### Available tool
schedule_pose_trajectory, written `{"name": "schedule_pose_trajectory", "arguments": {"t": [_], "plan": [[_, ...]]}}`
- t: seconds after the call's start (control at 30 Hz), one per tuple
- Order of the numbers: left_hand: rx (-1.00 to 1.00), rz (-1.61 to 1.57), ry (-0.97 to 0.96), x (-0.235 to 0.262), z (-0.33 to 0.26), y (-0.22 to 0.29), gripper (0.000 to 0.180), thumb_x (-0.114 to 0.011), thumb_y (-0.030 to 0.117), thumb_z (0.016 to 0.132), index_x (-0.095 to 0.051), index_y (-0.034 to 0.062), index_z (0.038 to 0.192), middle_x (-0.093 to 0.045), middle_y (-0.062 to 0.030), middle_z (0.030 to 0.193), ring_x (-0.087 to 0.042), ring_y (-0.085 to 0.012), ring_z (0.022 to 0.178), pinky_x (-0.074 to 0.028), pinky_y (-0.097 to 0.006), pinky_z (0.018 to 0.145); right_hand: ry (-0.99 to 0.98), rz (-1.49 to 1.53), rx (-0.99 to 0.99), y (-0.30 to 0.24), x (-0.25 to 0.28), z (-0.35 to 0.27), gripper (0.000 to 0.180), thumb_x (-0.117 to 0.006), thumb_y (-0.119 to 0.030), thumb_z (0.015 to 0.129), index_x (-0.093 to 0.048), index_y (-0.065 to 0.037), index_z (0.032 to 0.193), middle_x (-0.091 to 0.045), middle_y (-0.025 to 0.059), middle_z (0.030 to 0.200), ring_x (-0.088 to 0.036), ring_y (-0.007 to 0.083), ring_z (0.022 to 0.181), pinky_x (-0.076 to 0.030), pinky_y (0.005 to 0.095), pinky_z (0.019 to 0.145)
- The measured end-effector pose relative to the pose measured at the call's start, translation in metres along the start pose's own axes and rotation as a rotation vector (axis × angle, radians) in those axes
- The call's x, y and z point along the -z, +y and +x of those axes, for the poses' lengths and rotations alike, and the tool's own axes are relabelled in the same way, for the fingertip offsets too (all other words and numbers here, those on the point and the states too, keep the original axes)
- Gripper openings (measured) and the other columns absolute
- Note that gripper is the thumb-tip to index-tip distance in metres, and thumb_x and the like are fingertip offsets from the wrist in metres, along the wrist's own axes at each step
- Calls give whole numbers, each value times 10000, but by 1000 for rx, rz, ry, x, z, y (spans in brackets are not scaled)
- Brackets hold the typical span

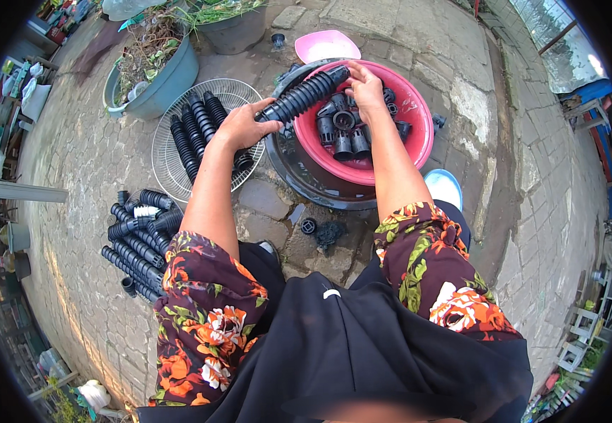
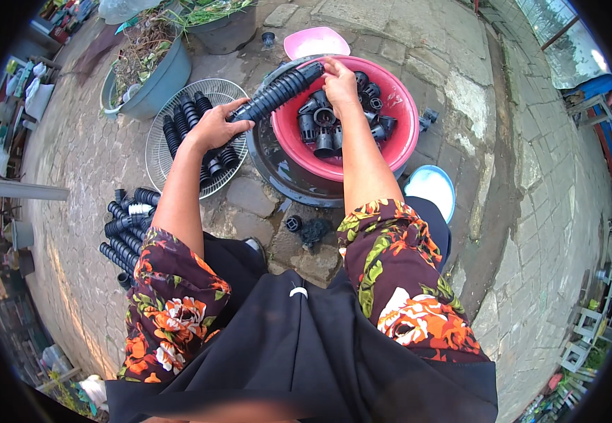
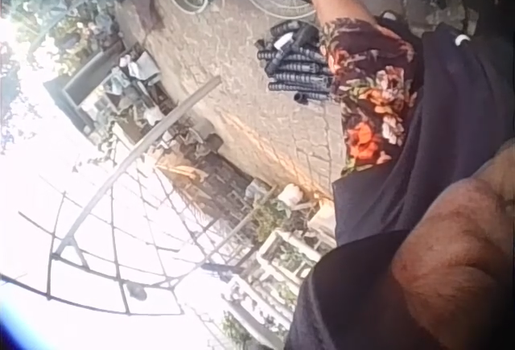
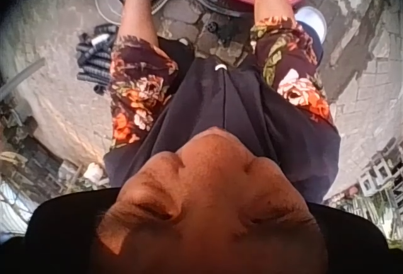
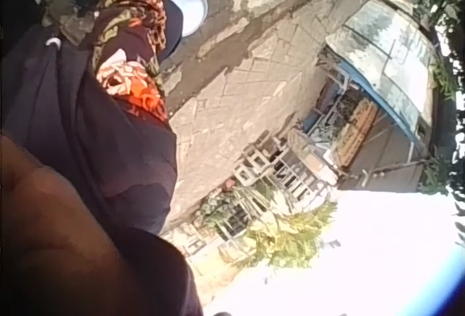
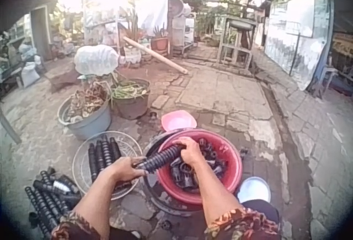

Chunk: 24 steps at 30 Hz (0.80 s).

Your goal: Sorting and assembling plastic net pots and corrugated tubes for a hydroponic gardening system.

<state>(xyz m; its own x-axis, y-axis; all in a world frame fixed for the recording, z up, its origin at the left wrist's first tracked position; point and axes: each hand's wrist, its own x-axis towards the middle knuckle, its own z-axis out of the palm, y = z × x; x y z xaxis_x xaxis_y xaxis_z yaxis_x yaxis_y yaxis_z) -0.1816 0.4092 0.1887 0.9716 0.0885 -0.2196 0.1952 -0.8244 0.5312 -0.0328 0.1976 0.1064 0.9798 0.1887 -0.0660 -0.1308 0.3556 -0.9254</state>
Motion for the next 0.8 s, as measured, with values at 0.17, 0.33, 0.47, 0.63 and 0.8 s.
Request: {"name": "schedule_pose_trajectory", "arguments": {"t": [0.17, 0.33, 0.47, 0.63, 0.8], "plan": [[51, 23, 34, -3, 2, -11, 656, -671, 393, 659, -480, 199, 1256, -588, -193, 1075, -543, -306, 1049, -393, -359, 926, -350, -1744, -27, 27, -16, -43, 571, -675, -331, 729, -467, -199, 1245, -409, 66, 1292, -308, 283, 1236, -328, 475, 960], [23, 27, 26, -4, 5, -2, 652, -670, 386, 658, -482, 199, 1254, -590, -189, 1074, -544, -302, 1049, -395, -362, 925, -156, -1740, 100, 23, 12, -36, 305, -523, -105, 790, -553, -113, 1093, -499, 141, 1102, -430, 291, 1085, -386, 425, 870], [59, 17, 9, -3, 5, -1, 650, -671, 386, 659, -485, 192, 1251, -586, -190, 1083, -539, -301, 1056, -389, -360, 934, -193, -1720, -17, 21, 14, -34, 316, -562, -117, 754, -589, -97, 1068, -528, 161, 1120, -495, 308, 1067, -422, 413, 863], [63, 22, -7, -6, 8, -3, 652, -674, 386, 657, -488, 185, 1249, -577, -197, 1096, -534, -305, 1064, -385, -358, 941, -284, -1533, -134, 16, 20, -20, 296, -659, -186, 700, -624, -59, 966, -642, 152, 839, -631, 274, 814, -500, 380, 718], [53, -3, -17, -7, 7, -4, 643, -677, 384, 658, -498, 175, 1239, -571, -205, 1103, -529, -317, 1068, -386, -360, 940, 26, -863, -257, 8, 28, -5, 186, -695, -171, 703, -579, -32, 748, -564, 61, 627, -513, 142, 526, -429, 316, 448]]}}
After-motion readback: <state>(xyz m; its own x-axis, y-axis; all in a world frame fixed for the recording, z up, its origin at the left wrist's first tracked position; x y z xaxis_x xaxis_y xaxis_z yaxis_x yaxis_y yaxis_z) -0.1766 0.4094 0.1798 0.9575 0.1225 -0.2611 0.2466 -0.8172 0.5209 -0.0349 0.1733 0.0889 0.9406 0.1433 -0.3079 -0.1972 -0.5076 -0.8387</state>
